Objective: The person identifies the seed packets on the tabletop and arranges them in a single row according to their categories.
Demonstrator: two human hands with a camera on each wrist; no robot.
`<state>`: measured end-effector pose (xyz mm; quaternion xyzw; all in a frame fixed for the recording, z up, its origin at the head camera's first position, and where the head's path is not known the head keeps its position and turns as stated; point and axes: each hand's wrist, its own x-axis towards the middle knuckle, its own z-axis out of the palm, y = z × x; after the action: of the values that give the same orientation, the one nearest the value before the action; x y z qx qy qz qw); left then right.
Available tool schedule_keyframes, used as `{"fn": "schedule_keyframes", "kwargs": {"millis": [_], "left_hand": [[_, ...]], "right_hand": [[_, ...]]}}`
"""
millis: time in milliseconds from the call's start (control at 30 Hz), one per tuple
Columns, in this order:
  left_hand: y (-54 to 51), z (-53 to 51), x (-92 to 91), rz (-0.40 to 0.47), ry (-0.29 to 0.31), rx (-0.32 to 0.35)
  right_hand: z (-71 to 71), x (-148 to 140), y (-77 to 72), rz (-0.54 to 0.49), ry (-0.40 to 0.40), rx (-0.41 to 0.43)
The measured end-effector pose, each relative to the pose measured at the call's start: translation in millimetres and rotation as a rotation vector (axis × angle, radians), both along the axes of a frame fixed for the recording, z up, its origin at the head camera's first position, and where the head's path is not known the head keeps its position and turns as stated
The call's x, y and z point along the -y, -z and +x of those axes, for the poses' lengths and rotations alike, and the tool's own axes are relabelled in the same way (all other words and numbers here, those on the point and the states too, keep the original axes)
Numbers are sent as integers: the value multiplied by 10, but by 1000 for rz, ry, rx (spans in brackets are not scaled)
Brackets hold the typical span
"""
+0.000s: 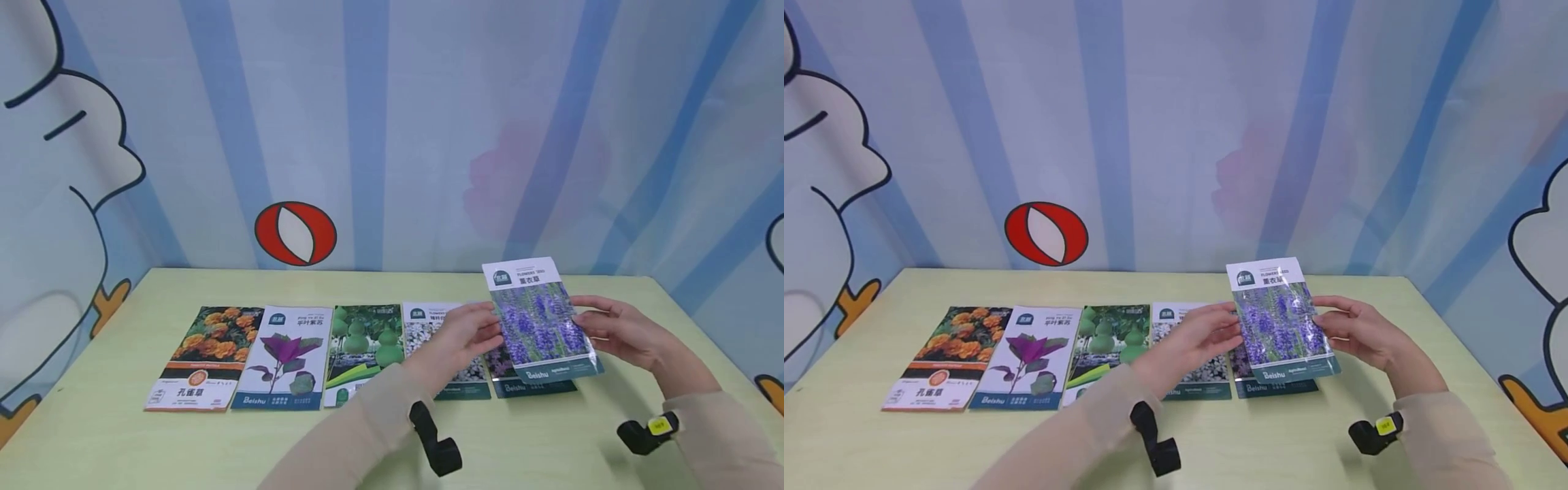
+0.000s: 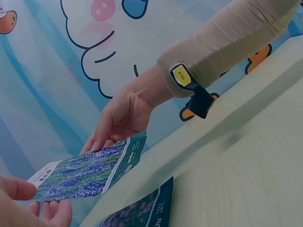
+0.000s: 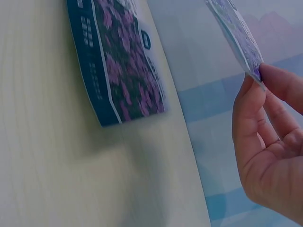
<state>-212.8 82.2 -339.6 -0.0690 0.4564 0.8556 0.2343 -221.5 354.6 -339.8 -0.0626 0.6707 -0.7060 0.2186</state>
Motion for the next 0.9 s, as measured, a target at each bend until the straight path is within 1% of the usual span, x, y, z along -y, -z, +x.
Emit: {"fn": "schedule_keyframes", "kwargs": {"millis": [167, 300, 400, 467, 533, 700, 900], "left_hand": [[23, -10, -158, 3, -37, 26], [74, -26, -286, -3, -67, 39], [133, -42, -361, -16, -84, 38], [169, -51, -410, -27, -85, 28], [195, -56, -450, -30, -70, 10], [221, -51, -562, -31, -68, -24], [222, -20, -685, -7, -65, -7]], "right_hand": [[-32, -118, 12, 43, 17, 3], [-45, -210, 32, 79, 46, 14], [-52, -260, 48, 111, 58, 24], [-50, -293, 49, 120, 62, 31], [-49, -324, 54, 119, 66, 38], [-46, -398, 85, 109, 79, 35], [-32, -480, 162, 123, 140, 74]]}}
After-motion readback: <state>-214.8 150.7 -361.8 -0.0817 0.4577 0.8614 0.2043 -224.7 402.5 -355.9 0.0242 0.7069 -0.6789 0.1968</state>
